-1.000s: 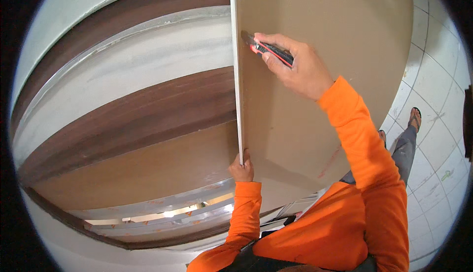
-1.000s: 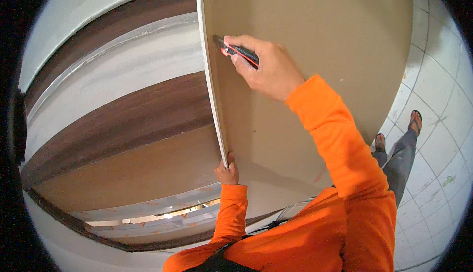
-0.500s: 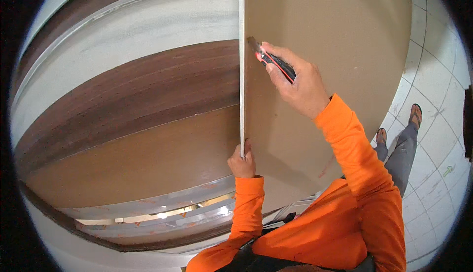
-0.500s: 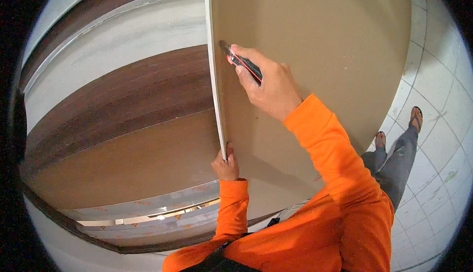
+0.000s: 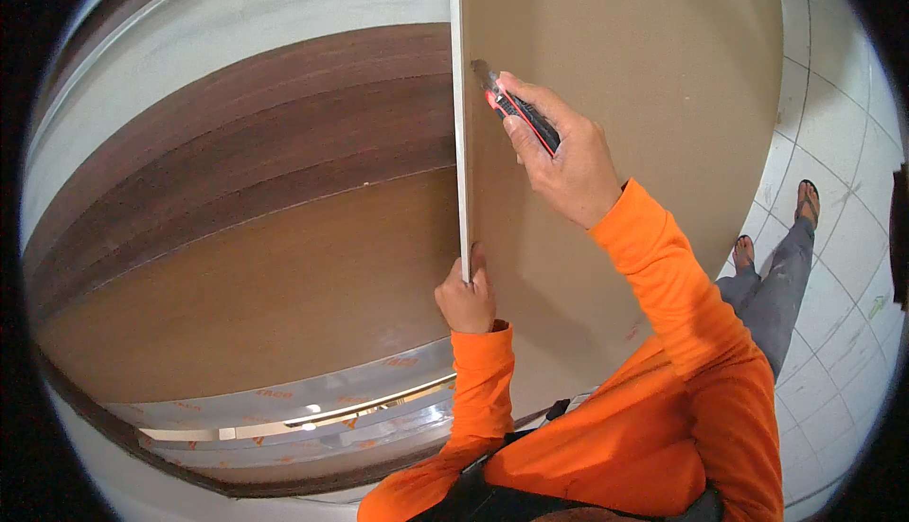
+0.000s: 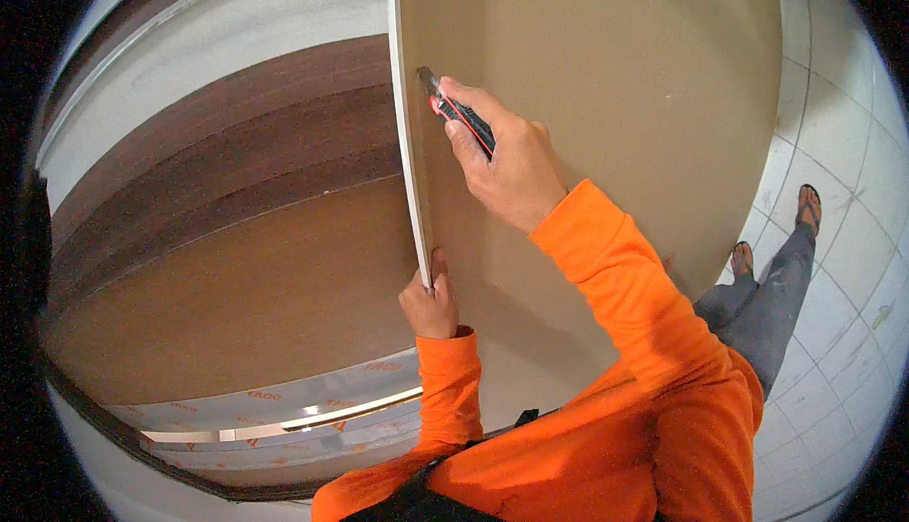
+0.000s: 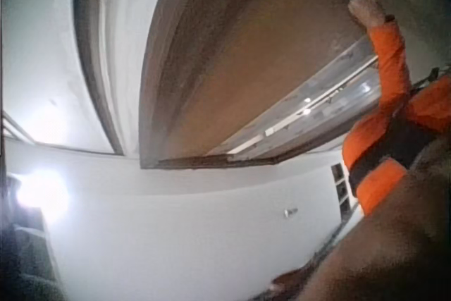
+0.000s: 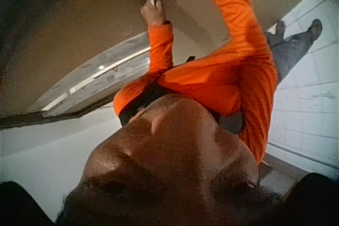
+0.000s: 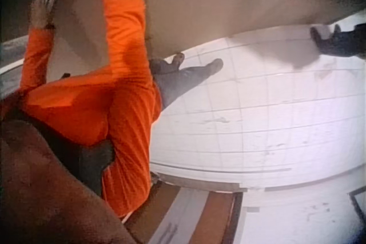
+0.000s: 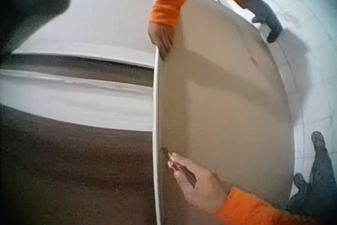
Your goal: The person cuts a large board using a utility knife. They use one hand to hold and stabilize the board while repeatedly scoring the edge of the board with the knife held in the other hand.
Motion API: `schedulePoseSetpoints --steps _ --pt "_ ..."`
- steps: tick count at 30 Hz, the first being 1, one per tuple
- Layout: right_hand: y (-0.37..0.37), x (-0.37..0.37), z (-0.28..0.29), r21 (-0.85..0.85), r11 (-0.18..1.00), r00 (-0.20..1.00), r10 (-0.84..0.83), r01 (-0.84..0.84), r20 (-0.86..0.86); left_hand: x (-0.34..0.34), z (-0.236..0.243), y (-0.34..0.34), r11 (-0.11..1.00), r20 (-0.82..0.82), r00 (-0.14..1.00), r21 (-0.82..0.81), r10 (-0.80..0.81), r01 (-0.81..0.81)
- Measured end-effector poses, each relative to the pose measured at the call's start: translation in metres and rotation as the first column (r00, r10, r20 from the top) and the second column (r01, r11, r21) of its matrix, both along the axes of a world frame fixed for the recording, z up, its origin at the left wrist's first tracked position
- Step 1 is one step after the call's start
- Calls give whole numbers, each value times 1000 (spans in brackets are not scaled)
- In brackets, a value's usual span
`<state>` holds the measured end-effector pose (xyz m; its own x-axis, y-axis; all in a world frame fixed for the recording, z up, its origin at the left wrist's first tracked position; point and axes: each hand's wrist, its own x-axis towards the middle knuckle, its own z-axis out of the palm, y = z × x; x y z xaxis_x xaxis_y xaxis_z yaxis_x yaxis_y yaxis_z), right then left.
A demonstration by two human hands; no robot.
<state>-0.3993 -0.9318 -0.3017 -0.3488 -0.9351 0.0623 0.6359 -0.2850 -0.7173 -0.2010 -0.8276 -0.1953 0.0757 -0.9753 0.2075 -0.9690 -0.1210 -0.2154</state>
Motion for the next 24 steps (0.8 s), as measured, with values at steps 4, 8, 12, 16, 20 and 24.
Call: schedulePoseSetpoints --steps 4,8,12,16,20,24 --pt "11 11 1 -22 1000 1000 -18 18 -5 -3 -3 -1 994 -54 995 -69 -87 83" --pt "21 23 5 -9 998 996 69 -68 56 -4 -6 -4 992 -51 994 -83 -97 93" --pt "32 37 7 19 999 998 45 -46 37 -1 -5 -3 993 -82 991 -72 -102 96" --pt "42 50 5 19 1000 1000 3 -3 20 4 -5 -1 987 -98 983 -63 -152 146" --pt "65 67 2 39 996 996 79 -80 29 8 -5 0 984 -137 974 -27 -181 179" --pt "73 82 1 14 1000 999 -20 21 -39 16 -7 7 937 -204 915 -82 -349 339"
